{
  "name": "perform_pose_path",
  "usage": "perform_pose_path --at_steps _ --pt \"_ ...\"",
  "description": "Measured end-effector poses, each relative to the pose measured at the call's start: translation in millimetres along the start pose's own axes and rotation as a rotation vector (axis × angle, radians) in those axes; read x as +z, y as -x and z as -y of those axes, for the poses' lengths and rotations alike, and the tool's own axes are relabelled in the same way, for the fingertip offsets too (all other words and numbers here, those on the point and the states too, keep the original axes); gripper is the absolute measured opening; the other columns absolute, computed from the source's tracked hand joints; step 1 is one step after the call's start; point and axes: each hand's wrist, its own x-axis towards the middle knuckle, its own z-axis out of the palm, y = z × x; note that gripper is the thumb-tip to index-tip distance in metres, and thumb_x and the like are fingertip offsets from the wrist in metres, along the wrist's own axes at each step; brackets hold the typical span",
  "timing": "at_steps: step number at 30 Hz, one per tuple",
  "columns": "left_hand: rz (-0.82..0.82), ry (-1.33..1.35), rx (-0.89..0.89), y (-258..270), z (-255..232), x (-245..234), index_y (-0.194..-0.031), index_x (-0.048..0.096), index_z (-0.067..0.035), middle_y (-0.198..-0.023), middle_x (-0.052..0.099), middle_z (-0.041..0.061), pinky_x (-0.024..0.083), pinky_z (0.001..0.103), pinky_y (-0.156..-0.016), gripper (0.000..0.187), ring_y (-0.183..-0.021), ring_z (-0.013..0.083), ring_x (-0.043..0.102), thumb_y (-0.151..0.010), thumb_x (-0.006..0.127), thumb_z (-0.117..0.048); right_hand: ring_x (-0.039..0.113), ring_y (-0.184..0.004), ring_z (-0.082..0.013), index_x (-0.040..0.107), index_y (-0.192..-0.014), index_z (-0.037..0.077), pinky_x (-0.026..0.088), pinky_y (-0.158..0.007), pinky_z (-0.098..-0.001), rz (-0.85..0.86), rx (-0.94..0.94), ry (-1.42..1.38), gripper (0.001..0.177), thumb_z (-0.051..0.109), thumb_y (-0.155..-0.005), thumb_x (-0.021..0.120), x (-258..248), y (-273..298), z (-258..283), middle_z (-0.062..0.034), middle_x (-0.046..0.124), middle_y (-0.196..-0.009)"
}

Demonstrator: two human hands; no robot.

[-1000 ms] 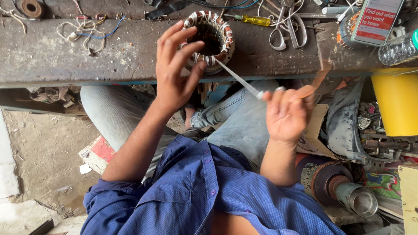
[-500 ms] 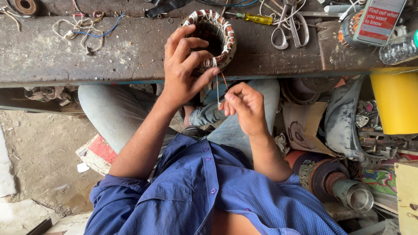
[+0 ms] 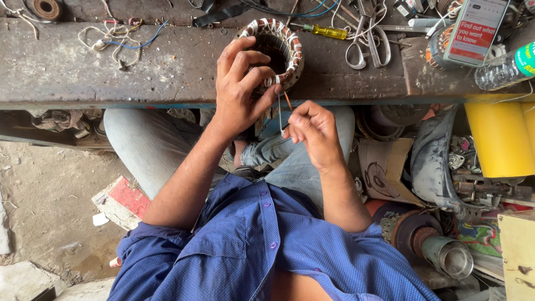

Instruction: The person sits on the floor and works on a motor stator placed on a low workbench. They use a white string to tie and secure the copper windings, then use scissors to cut the string. The workspace is cluttered with tools and parts.

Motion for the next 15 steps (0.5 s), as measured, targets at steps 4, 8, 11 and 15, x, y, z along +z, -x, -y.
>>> perform_pose_path --at_steps 4,8,11,15 --pt "0.001 0.006 -0.001 0.8 0.3 0.4 -0.100 0.069 -0.011 -0.125 0.064 0.007 0.039 0.053 -0.115 0.021 -0.142 0.0340 0.046 -0.090 0.083 -0.022 0.049 -0.061 -0.0093 0.060 -0.086 0.006 0.054 -0.070 -0.0328 -0.025 0.030 -0.055 0.017 0.011 -0.103 0.060 -6.3 -7.6 0.6 0.0034 0.046 -0.065" --pt "0.002 0.005 0.004 1.0 1.2 1.0 -0.101 0.069 -0.010 -0.126 0.064 0.007 0.039 0.053 -0.115 0.020 -0.142 0.0342 0.046 -0.092 0.082 -0.022 0.047 -0.059 -0.0082 0.059 -0.082 0.007 0.053 -0.067 -0.0323 -0.081 0.059 -0.016 0.018 0.010 -0.100 0.060 -12.5 -11.2 2.4 0.0036 0.045 -0.062" --pt "0.006 0.000 0.006 1.5 0.5 0.5 -0.101 0.069 -0.010 -0.126 0.063 0.008 0.038 0.053 -0.115 0.021 -0.142 0.0345 0.045 -0.093 0.082 -0.024 0.046 -0.057 -0.0085 0.055 -0.076 0.009 0.053 -0.067 -0.0325 -0.098 0.038 0.019 0.021 0.008 -0.096 0.060 -14.2 -11.4 3.8 0.0037 0.044 -0.060" --pt "0.004 -0.007 0.013 1.4 0.7 1.1 -0.104 0.069 -0.010 -0.127 0.063 0.008 0.038 0.053 -0.116 0.020 -0.143 0.0344 0.045 -0.095 0.081 -0.024 0.045 -0.055 -0.0084 0.054 -0.074 0.009 0.052 -0.065 -0.0326 -0.091 0.045 -0.003 0.020 0.009 -0.093 0.059 -14.7 -14.9 3.6 0.0041 0.044 -0.058"
